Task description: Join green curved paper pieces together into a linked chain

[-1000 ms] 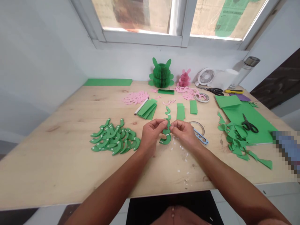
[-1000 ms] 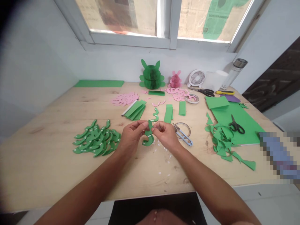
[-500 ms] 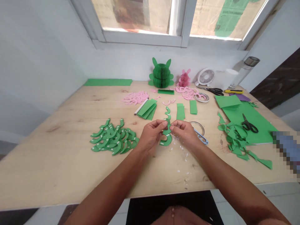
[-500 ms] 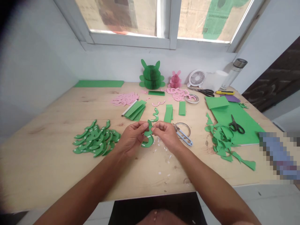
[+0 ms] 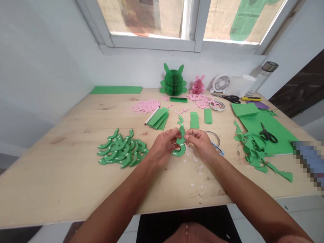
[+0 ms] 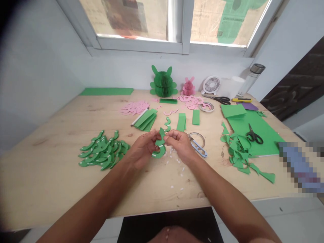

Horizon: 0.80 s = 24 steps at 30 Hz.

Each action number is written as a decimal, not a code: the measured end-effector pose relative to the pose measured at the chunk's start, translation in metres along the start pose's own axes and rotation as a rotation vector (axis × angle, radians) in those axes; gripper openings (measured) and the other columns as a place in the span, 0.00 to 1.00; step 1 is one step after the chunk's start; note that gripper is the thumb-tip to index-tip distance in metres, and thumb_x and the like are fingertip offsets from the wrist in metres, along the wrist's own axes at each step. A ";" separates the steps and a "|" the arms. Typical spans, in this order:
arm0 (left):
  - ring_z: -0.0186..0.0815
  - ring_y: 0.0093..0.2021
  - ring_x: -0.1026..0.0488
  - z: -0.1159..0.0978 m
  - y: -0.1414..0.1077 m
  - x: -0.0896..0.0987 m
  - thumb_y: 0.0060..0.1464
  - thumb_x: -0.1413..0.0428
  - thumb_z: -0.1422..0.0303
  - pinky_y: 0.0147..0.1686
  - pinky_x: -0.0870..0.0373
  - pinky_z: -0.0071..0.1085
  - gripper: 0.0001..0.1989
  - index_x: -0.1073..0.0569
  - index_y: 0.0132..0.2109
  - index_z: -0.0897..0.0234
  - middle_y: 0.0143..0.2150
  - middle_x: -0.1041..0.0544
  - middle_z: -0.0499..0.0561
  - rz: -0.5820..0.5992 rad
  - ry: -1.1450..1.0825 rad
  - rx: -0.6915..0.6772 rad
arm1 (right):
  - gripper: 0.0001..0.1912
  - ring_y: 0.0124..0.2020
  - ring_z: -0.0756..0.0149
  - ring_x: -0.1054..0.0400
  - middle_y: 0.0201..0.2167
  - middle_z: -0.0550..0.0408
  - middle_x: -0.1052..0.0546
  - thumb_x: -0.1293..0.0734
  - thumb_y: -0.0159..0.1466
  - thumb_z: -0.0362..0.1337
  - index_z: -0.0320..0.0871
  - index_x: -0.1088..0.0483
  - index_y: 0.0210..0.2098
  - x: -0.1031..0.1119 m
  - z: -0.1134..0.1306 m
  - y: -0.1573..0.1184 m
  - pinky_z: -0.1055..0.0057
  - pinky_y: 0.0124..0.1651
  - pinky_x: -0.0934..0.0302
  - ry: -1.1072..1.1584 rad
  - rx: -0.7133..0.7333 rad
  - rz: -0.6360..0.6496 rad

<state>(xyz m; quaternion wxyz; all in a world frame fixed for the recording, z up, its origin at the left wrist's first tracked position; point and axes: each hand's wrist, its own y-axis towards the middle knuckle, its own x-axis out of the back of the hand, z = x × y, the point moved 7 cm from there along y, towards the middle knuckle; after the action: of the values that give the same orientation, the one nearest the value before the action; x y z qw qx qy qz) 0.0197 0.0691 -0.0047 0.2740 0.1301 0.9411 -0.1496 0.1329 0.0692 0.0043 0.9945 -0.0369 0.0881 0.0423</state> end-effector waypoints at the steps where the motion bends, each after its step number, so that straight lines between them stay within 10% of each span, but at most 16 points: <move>1: 0.27 0.25 0.34 -0.001 0.000 0.001 0.43 0.39 0.61 0.23 0.37 0.23 0.12 0.26 0.28 0.66 0.28 0.29 0.47 -0.008 0.018 -0.012 | 0.10 0.21 0.73 0.39 0.18 0.62 0.32 0.30 0.47 0.41 0.42 0.32 0.22 0.001 0.000 0.000 0.73 0.29 0.45 -0.004 -0.002 -0.013; 24: 0.31 0.24 0.31 -0.008 0.004 0.017 0.37 0.37 0.66 0.28 0.36 0.27 0.09 0.26 0.25 0.67 0.21 0.26 0.49 -0.197 0.274 -0.151 | 0.11 0.18 0.75 0.46 0.17 0.64 0.36 0.31 0.49 0.42 0.41 0.33 0.24 0.007 -0.007 0.003 0.75 0.23 0.54 -0.129 -0.021 -0.042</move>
<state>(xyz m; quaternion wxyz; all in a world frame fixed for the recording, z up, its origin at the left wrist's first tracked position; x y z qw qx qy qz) 0.0037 0.0786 -0.0083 0.1360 0.0353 0.9864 -0.0855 0.1381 0.0718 -0.0037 0.9984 -0.0461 0.0225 0.0245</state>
